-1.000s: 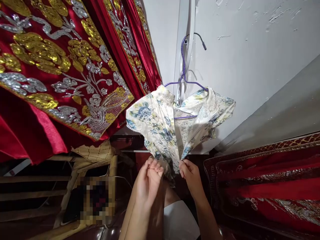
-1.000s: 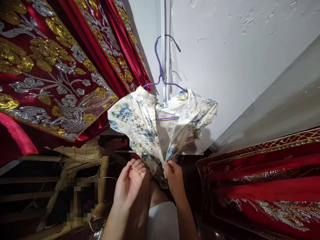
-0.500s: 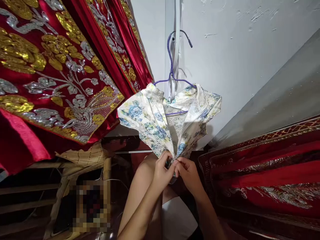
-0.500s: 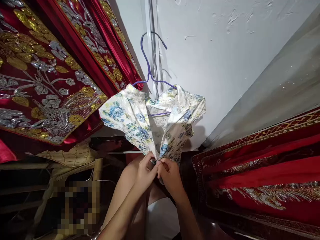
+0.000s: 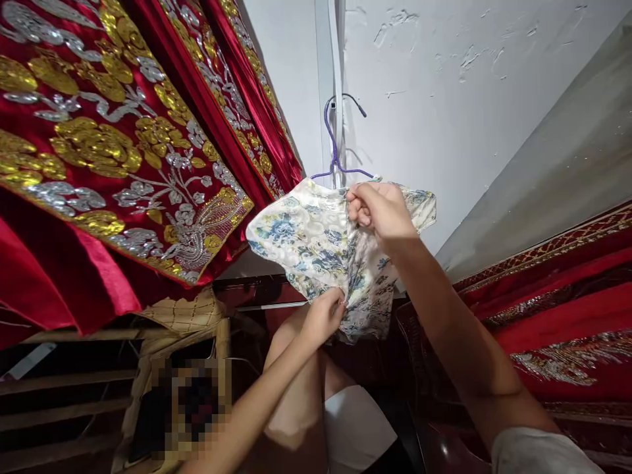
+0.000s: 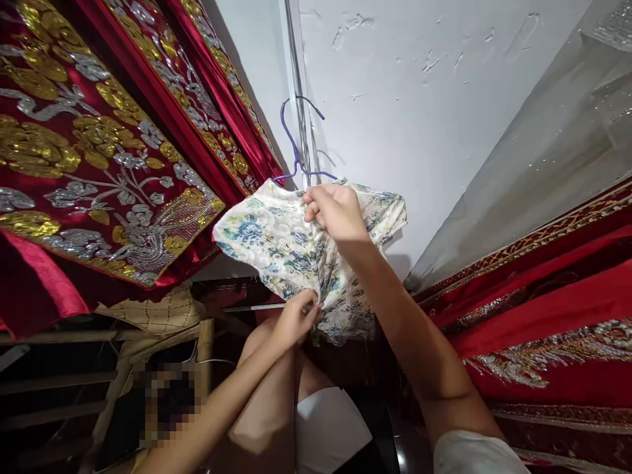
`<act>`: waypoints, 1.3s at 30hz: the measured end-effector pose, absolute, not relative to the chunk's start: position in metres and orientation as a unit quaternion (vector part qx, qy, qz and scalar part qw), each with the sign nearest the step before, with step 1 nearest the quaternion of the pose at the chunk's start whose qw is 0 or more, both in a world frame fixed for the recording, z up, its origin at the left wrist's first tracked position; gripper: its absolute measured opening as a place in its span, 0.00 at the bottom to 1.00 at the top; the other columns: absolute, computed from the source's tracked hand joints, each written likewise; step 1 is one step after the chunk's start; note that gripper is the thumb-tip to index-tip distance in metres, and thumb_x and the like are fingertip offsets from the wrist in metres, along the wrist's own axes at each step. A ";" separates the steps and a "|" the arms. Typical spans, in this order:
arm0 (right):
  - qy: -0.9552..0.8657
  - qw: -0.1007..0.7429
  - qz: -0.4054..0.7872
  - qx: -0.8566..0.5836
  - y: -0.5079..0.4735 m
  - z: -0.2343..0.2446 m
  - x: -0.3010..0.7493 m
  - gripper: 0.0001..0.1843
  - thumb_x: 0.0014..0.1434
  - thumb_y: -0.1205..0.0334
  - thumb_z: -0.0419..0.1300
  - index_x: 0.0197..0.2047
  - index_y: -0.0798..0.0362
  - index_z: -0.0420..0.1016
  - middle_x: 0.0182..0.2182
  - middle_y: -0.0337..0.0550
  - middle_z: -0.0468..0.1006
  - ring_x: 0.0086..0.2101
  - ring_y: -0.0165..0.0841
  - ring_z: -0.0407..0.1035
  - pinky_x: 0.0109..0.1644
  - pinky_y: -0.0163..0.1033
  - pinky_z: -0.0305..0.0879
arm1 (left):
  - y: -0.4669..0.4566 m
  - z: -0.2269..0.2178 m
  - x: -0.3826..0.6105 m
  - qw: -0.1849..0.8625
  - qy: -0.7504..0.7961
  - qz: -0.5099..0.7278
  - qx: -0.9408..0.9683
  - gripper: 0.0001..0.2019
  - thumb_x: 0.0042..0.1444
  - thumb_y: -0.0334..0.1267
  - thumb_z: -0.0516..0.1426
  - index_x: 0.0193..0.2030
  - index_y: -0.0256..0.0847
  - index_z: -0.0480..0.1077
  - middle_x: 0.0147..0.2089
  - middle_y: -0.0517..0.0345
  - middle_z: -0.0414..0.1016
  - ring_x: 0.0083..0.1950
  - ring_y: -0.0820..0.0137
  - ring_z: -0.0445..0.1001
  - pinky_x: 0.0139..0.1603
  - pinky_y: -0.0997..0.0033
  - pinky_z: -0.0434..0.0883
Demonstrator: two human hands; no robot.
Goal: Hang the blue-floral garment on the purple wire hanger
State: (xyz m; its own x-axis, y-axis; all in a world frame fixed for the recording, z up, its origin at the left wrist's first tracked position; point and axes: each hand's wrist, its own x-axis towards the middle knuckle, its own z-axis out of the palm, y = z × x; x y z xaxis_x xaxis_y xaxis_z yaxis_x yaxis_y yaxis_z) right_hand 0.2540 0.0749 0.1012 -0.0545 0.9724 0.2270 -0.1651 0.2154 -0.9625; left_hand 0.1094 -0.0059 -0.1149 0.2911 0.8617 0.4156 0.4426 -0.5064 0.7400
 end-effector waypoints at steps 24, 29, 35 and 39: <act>-0.583 0.450 0.502 -0.453 0.005 -0.040 0.268 0.14 0.58 0.60 0.57 0.21 0.51 0.67 0.14 0.33 0.67 0.18 0.27 0.59 0.26 0.34 0.55 | 0.062 -0.025 0.017 0.432 0.500 0.729 0.181 0.12 0.62 0.28 0.52 0.27 0.40 0.60 0.24 0.61 0.64 0.29 0.73 0.67 0.38 0.72 0.71; -0.554 0.389 0.568 -0.468 -0.015 -0.060 0.269 0.13 0.57 0.59 0.57 0.22 0.51 0.68 0.12 0.33 0.65 0.18 0.28 0.58 0.25 0.35 0.54 | 0.039 -0.063 0.060 0.533 0.489 0.650 0.235 0.10 0.54 0.37 0.64 0.29 0.39 0.66 0.30 0.56 0.72 0.32 0.71 0.73 0.35 0.74 0.71; -0.608 0.427 0.503 -0.441 -0.007 -0.056 0.282 0.20 0.65 0.42 0.58 0.35 0.50 0.79 0.38 0.47 0.81 0.45 0.41 0.73 0.50 0.43 0.68 | -0.006 -0.004 0.084 0.509 0.377 0.598 0.492 0.12 0.62 0.49 0.61 0.37 0.42 0.71 0.33 0.58 0.70 0.33 0.69 0.69 0.36 0.69 0.70; -0.505 0.348 0.722 -0.319 0.007 -0.032 0.270 0.43 0.58 0.19 0.46 0.42 0.50 0.80 0.37 0.50 0.82 0.48 0.47 0.76 0.51 0.47 0.72 | -0.033 0.024 0.102 0.417 0.362 0.496 0.670 0.09 0.69 0.42 0.56 0.39 0.43 0.74 0.38 0.54 0.75 0.42 0.65 0.74 0.47 0.64 0.72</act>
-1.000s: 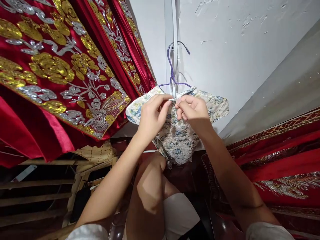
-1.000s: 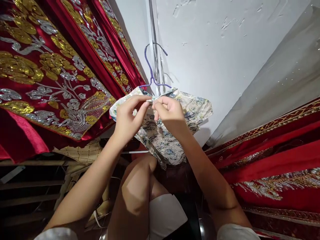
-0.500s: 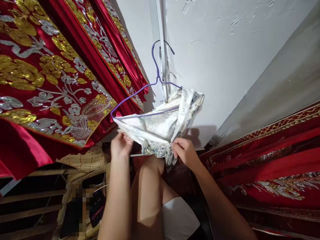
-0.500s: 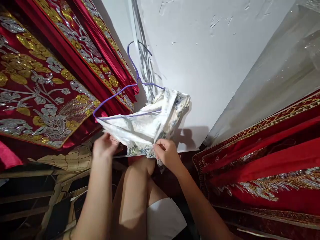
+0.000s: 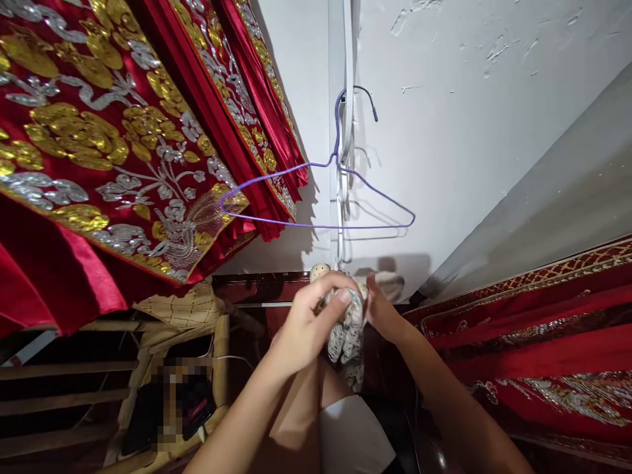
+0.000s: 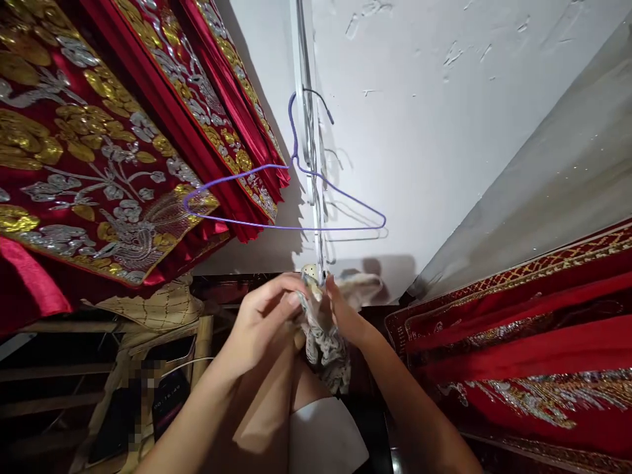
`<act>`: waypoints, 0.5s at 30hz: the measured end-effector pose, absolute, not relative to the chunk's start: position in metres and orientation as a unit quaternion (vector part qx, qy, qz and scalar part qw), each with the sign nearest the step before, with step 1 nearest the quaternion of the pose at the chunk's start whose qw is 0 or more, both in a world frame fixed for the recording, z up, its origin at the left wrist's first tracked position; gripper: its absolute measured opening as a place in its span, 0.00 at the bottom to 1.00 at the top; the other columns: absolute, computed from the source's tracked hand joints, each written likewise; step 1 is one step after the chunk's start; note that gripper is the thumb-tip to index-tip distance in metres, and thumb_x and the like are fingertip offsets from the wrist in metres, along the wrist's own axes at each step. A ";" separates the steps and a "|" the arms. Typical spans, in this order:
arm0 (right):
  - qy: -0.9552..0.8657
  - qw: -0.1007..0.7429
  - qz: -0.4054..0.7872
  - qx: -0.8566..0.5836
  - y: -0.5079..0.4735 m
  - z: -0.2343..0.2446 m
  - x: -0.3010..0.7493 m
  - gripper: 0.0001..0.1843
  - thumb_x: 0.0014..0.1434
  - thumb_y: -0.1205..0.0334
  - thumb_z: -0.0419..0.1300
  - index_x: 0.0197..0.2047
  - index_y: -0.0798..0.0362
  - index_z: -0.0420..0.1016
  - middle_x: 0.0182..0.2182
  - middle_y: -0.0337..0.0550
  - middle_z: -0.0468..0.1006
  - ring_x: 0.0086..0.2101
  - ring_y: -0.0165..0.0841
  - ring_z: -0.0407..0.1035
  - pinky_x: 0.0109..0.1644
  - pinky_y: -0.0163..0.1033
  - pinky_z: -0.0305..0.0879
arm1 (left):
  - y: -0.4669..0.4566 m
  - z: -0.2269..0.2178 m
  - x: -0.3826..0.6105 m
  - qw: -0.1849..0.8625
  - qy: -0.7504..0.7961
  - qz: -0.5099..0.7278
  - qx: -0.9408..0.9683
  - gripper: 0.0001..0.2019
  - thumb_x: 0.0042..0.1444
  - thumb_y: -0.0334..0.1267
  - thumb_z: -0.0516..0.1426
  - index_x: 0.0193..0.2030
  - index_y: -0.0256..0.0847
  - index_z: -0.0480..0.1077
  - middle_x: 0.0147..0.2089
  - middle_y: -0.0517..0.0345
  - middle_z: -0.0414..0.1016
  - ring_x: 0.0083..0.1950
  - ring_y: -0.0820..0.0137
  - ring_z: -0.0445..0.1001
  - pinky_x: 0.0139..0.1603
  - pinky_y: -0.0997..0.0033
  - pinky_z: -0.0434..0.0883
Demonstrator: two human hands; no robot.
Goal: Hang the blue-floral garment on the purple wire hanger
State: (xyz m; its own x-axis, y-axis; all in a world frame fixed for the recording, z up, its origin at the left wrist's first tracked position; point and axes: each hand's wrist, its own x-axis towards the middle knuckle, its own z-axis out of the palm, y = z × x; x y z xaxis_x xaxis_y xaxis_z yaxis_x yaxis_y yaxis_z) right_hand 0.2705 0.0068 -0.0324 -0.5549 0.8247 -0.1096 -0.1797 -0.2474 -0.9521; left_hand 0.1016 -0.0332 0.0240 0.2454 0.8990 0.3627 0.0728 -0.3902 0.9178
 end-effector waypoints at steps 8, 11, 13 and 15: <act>-0.503 0.176 0.822 -0.202 0.006 0.011 0.270 0.32 0.42 0.40 0.75 0.43 0.54 0.79 0.33 0.45 0.81 0.36 0.39 0.76 0.38 0.40 0.72 | -0.019 0.001 0.069 0.397 0.382 0.412 0.726 0.26 0.69 0.54 0.52 0.69 0.47 0.61 0.63 0.46 0.71 0.65 0.56 0.69 0.62 0.58 0.69; -0.597 0.214 0.726 -0.268 0.017 0.029 0.282 0.18 0.41 0.60 0.74 0.37 0.55 0.80 0.28 0.40 0.80 0.31 0.35 0.74 0.36 0.39 0.72 | -0.017 -0.017 0.052 0.482 0.361 0.255 0.757 0.27 0.70 0.60 0.45 0.55 0.43 0.74 0.50 0.49 0.79 0.54 0.56 0.76 0.52 0.61 0.74; -0.652 0.315 0.596 -0.346 0.037 0.040 0.289 0.08 0.46 0.63 0.70 0.32 0.54 0.79 0.27 0.41 0.80 0.30 0.36 0.75 0.35 0.40 0.72 | -0.019 -0.023 0.043 0.438 0.411 0.147 0.786 0.24 0.68 0.57 0.49 0.41 0.40 0.76 0.39 0.52 0.80 0.43 0.58 0.77 0.44 0.64 0.73; -0.683 0.422 0.454 -0.387 0.065 0.045 0.295 0.07 0.48 0.65 0.67 0.34 0.53 0.81 0.34 0.44 0.82 0.36 0.39 0.76 0.40 0.42 0.74 | -0.020 -0.023 0.033 0.357 0.478 0.073 0.799 0.20 0.66 0.53 0.53 0.36 0.40 0.75 0.34 0.53 0.79 0.36 0.61 0.77 0.38 0.67 0.71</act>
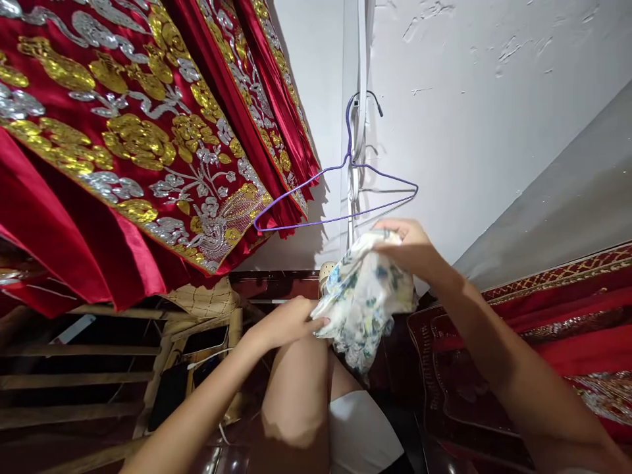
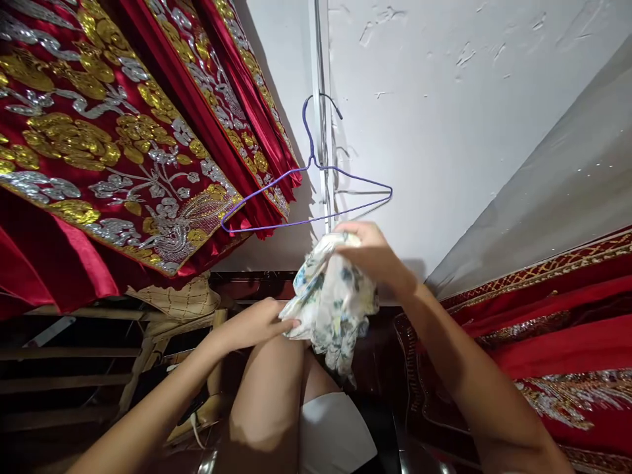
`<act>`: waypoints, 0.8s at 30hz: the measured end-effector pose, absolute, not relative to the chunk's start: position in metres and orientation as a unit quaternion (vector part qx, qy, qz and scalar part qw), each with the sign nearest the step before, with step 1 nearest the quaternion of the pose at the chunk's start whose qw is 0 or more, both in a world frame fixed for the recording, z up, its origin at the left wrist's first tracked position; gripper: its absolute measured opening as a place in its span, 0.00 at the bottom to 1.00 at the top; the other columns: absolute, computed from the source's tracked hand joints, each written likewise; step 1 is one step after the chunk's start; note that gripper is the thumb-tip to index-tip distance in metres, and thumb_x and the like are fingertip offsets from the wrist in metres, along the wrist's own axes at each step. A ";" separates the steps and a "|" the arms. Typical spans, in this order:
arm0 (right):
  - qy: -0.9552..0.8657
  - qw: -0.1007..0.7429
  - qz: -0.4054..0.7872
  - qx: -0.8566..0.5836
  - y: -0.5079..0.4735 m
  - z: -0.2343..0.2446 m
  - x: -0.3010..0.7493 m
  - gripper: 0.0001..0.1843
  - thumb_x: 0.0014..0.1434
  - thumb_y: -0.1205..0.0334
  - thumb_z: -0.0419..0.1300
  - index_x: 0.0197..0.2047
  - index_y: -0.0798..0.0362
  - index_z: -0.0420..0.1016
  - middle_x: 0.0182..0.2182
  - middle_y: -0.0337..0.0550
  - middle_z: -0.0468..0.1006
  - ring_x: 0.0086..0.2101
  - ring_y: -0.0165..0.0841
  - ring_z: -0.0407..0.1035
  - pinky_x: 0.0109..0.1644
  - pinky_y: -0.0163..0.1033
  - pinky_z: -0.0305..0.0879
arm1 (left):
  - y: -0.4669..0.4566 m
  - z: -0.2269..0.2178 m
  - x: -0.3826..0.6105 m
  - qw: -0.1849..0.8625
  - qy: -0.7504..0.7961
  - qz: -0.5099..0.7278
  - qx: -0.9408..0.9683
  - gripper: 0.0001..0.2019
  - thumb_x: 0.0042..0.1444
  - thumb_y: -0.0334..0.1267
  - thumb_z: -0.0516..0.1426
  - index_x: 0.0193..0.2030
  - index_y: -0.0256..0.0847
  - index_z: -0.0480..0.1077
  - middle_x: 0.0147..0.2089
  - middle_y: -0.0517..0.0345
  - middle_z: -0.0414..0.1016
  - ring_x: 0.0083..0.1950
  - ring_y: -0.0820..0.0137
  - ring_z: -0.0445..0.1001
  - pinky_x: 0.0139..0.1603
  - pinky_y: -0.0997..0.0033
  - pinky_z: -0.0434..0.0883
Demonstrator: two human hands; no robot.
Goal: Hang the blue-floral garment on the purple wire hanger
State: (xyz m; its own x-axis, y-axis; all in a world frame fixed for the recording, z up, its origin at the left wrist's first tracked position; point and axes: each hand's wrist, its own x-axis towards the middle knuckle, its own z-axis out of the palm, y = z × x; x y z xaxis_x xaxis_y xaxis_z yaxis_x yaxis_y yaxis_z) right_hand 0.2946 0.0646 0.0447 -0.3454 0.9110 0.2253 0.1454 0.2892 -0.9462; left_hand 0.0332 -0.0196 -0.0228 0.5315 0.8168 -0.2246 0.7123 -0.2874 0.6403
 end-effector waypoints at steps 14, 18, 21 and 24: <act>-0.716 0.442 0.317 -0.437 0.119 0.011 0.322 0.11 0.54 0.62 0.58 0.34 0.55 0.81 0.31 0.43 0.80 0.33 0.35 0.70 0.36 0.37 0.60 | 0.029 0.031 -0.033 -0.068 0.595 0.156 0.786 0.12 0.63 0.37 0.49 0.38 0.37 0.73 0.48 0.37 0.76 0.56 0.50 0.72 0.61 0.47 0.69; -0.719 0.433 0.296 -0.456 0.094 0.025 0.329 0.11 0.50 0.63 0.57 0.32 0.55 0.81 0.29 0.42 0.79 0.33 0.36 0.69 0.36 0.37 0.60 | 0.042 0.038 -0.015 -0.060 0.590 0.136 0.794 0.08 0.56 0.32 0.51 0.31 0.40 0.70 0.42 0.41 0.75 0.52 0.51 0.73 0.62 0.48 0.69; -0.716 0.426 0.294 -0.469 0.081 0.031 0.330 0.13 0.48 0.65 0.55 0.32 0.54 0.80 0.29 0.42 0.79 0.33 0.37 0.69 0.35 0.37 0.60 | 0.045 0.042 0.000 -0.055 0.603 0.099 0.790 0.07 0.53 0.31 0.51 0.31 0.39 0.70 0.44 0.39 0.77 0.54 0.50 0.74 0.63 0.49 0.69; -0.708 0.444 0.290 -0.466 0.073 0.029 0.331 0.15 0.44 0.66 0.53 0.32 0.53 0.80 0.28 0.41 0.77 0.32 0.36 0.68 0.34 0.37 0.59 | 0.046 0.047 0.007 0.004 0.658 0.025 0.752 0.06 0.54 0.33 0.52 0.32 0.40 0.70 0.43 0.38 0.79 0.47 0.48 0.78 0.52 0.51 0.74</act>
